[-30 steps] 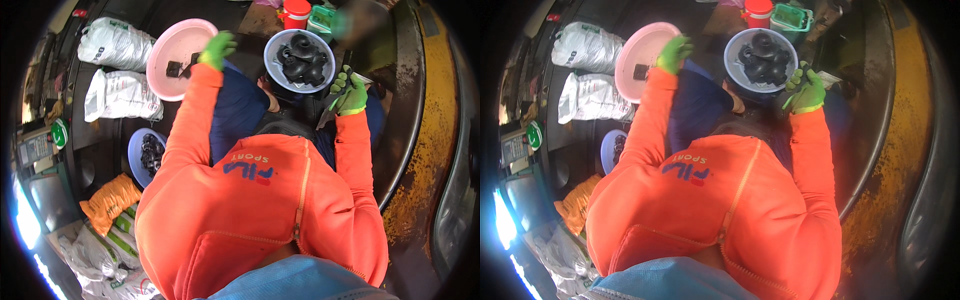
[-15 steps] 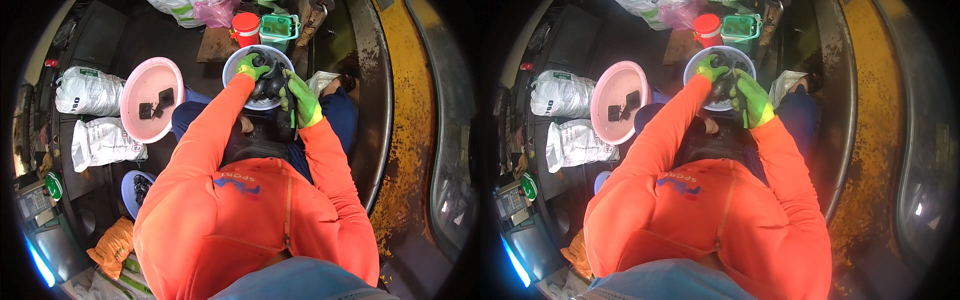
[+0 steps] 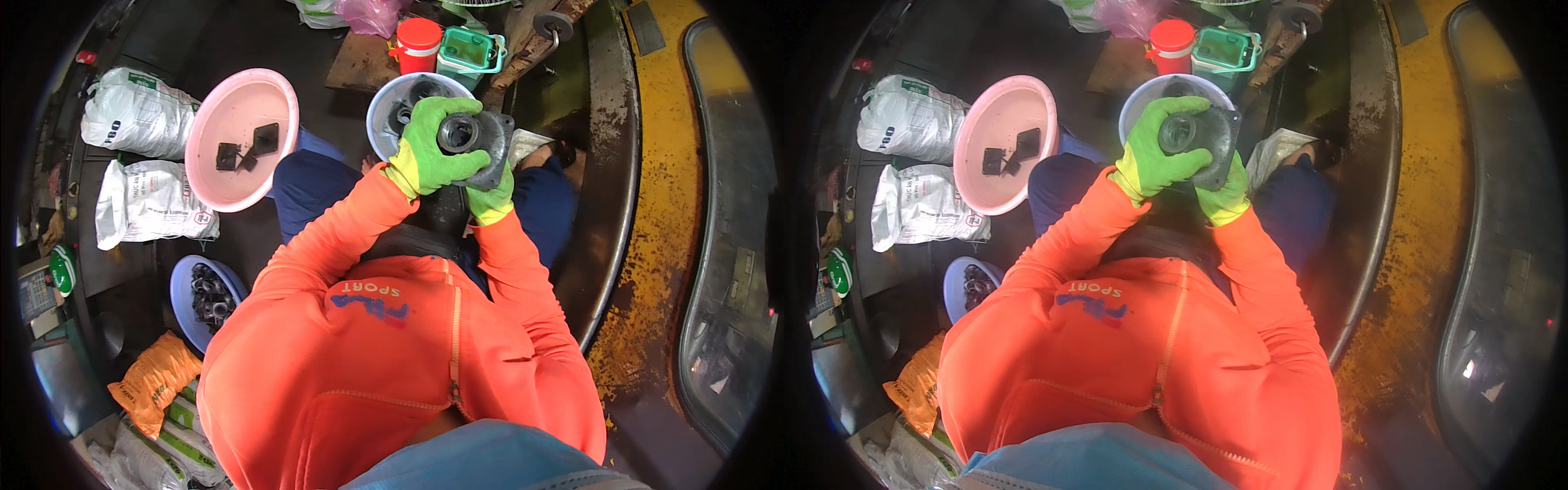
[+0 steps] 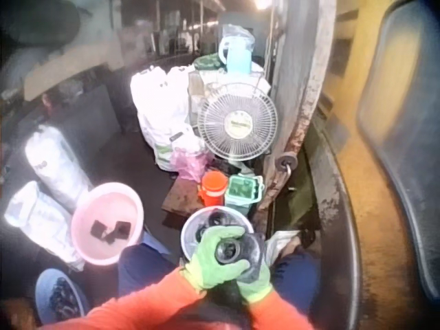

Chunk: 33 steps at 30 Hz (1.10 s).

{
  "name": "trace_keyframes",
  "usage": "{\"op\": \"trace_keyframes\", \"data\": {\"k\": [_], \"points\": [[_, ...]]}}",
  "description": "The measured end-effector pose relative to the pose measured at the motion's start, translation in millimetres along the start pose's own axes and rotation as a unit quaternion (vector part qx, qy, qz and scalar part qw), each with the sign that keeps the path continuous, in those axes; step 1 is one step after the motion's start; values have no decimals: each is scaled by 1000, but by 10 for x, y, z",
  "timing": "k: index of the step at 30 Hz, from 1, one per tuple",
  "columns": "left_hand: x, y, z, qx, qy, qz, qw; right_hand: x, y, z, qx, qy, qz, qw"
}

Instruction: The person scrubs small dark metal parts with a metal hook tool in a black tray, then rinses them in a green bucket. They transfer the cleaned parts to a white bowl and inspect them by hand.

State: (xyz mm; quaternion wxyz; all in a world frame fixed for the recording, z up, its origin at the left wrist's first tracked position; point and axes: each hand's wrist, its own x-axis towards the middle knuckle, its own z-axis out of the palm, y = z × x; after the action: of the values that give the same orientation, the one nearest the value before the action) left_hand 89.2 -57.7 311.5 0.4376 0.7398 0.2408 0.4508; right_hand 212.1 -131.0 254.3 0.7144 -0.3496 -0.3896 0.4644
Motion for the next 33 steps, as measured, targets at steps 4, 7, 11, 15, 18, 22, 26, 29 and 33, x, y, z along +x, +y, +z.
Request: {"op": "trace_keyframes", "data": {"k": [4, 7, 11, 15, 18, 22, 26, 29, 33], "points": [[-35, 90, 178, 42, 65, 83, 994, -4, 22, 31, -1, 21, 0, 1000], [-37, 91, 211, -24, 75, 23, 997, -22, -34, 34, -158, 7, -29, 987], [-30, 87, 123, -77, 10, 24, 997, 49, -215, -10, -350, -106, -38, 930], [11, 146, -31, -76, -92, 44, 992, 59, -342, -19, -55, -122, 131, 982], [56, 203, -200, -115, -256, 12, 960, -31, -401, -91, -176, -193, 111, 959], [131, 220, -282, -226, -454, 32, 861, -213, -302, -148, -215, -230, 109, 943], [275, 208, -343, -134, -442, 85, 883, -246, -206, -45, -254, -120, 109, 953], [427, 207, -420, -59, -423, 139, 894, -6, -379, -14, -447, -233, -97, 858], [326, 177, -439, 110, -196, 72, 972, 252, -417, 185, -210, -87, -66, 972]]}}
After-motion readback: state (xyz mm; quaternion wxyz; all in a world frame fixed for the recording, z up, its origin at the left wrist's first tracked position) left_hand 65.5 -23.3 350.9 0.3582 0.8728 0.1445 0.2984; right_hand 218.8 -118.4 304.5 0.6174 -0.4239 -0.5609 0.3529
